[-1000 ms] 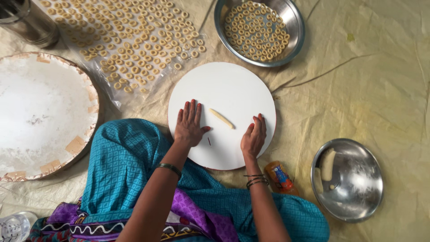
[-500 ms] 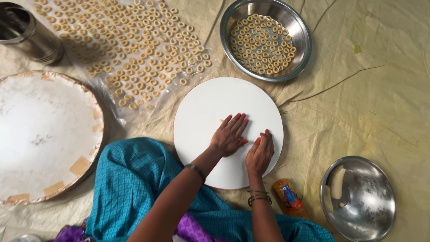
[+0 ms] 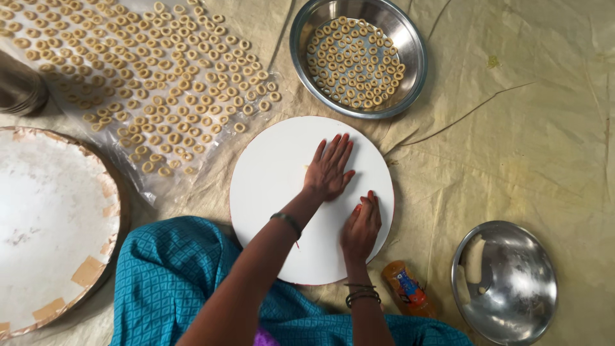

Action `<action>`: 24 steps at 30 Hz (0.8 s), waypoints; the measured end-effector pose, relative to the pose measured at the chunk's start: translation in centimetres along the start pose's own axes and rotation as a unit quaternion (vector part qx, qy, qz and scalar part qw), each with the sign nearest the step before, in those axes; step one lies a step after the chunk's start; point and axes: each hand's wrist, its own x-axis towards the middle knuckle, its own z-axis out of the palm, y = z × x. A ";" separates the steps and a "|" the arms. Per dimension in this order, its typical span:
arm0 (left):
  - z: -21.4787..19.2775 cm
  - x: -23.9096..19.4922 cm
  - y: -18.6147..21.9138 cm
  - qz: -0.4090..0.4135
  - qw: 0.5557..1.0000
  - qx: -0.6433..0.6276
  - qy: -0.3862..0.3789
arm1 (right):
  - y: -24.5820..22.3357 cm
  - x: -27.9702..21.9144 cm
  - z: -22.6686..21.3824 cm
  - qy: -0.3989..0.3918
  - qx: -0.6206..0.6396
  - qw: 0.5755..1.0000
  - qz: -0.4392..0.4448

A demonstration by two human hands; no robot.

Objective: The person rolls dough into thin ropes on a white board, then pinches off small pieces and forms them into rings. The rings are placed on a plastic sheet and in a metal bowl.

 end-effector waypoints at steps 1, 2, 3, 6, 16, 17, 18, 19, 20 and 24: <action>0.0 -1.7 0.1 0.003 1.000 -0.008 -0.006 | 0.0 0.0 0.0 0.001 -0.002 1.000 0.002; 0.0 -3.5 0.2 0.004 1.000 -0.017 -0.011 | -0.1 0.1 0.0 0.001 -0.003 1.000 0.002; 0.0 -5.4 0.2 0.005 1.000 -0.025 -0.017 | -0.1 0.2 0.1 0.001 -0.005 1.000 0.002; -0.1 -11.6 0.5 0.034 0.998 -0.002 -0.043 | -0.2 0.1 0.1 0.000 -0.011 1.000 0.006; 0.3 -13.0 -1.0 0.063 0.990 0.044 -0.115 | -0.3 0.0 -0.1 -0.003 -0.015 1.000 0.006; 0.4 -11.4 -1.1 0.059 0.993 0.052 -0.085 | -0.3 0.0 0.0 -0.004 -0.010 1.000 0.009; 0.3 -9.3 -1.2 0.050 0.996 0.029 -0.073 | -0.4 0.2 0.1 -0.003 -0.011 1.000 0.005; 0.2 -7.2 -1.2 0.041 0.997 0.005 -0.062 | -0.4 0.3 0.1 -0.002 -0.011 1.000 0.000; 0.0 -5.1 -1.3 0.028 0.998 0.020 -0.053 | -0.3 0.2 0.0 -0.001 -0.013 1.000 -0.004; -1.2 1.7 -1.7 -0.030 0.998 0.024 -0.044 | -0.2 0.1 0.1 0.003 -0.024 1.000 -0.012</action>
